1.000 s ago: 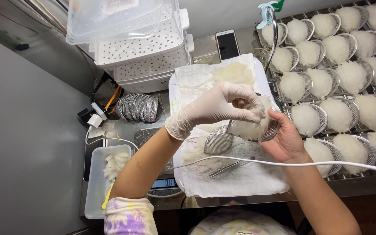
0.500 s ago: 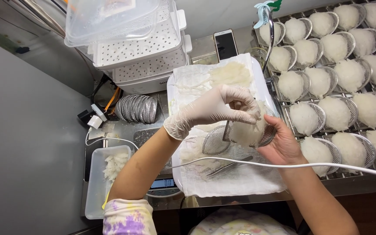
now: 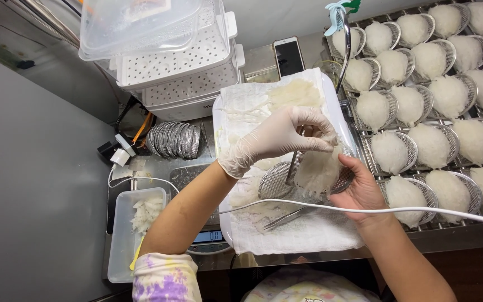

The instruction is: The person uses tweezers to remove small debris from a white fibrous material held in a metal mesh strainer. The cleaned material is placed into a plastic container on a digital scale. The process is repeated with multiple strainers arranged on a rack.

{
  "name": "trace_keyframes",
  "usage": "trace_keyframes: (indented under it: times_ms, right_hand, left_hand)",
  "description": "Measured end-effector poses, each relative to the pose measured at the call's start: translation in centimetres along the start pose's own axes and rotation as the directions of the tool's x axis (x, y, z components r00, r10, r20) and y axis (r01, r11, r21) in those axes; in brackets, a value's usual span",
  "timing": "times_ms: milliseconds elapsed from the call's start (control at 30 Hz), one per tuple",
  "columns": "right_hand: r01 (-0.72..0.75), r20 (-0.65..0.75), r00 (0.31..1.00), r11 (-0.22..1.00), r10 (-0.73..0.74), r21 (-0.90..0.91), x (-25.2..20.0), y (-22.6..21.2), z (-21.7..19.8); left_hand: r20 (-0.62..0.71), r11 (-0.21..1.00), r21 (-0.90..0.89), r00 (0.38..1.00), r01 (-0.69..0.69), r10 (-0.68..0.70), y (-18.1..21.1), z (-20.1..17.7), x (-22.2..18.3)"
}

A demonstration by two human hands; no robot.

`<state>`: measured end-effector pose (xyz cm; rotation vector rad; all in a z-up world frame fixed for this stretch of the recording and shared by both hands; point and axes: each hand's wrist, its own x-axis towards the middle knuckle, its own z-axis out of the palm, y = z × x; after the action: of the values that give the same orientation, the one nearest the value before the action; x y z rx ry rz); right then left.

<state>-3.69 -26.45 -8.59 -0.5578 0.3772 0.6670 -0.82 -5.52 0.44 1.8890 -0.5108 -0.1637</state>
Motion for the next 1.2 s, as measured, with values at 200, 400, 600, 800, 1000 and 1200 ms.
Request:
trace_keyframes:
  times_ms: [200,400,600,800,1000,1200]
  right_hand:
    - [0.006,-0.046,0.999,0.999,-0.009,-0.052,-1.8,0.1,1.6]
    - [0.012,-0.054,0.998,0.998,-0.016,-0.057,-2.2,0.2,2.0]
    - [0.004,-0.060,0.998,0.999,-0.007,-0.052,-1.5,0.1,0.3]
    - [0.018,-0.084,0.996,0.998,-0.023,-0.067,-2.3,0.2,1.4]
    - [0.004,-0.052,0.999,0.998,-0.007,-0.062,-2.0,0.2,1.5]
    - [0.001,-0.053,0.999,0.998,-0.004,-0.067,-2.8,0.1,3.2]
  left_hand:
    - [-0.063,0.995,0.096,0.997,-0.036,0.043,0.2,0.5,0.3]
    - [-0.093,0.980,0.184,0.991,-0.080,0.099,-0.2,0.6,0.7]
    - [-0.088,0.972,0.226,0.992,-0.068,0.090,-1.4,1.0,1.2]
    - [-0.076,0.966,0.253,0.997,0.046,-0.028,-2.3,1.1,1.5]
    - [0.005,0.880,0.475,1.000,0.004,-0.007,-0.2,0.7,2.0]
    - [0.109,0.805,0.593,0.992,-0.011,-0.067,-0.7,1.4,2.7]
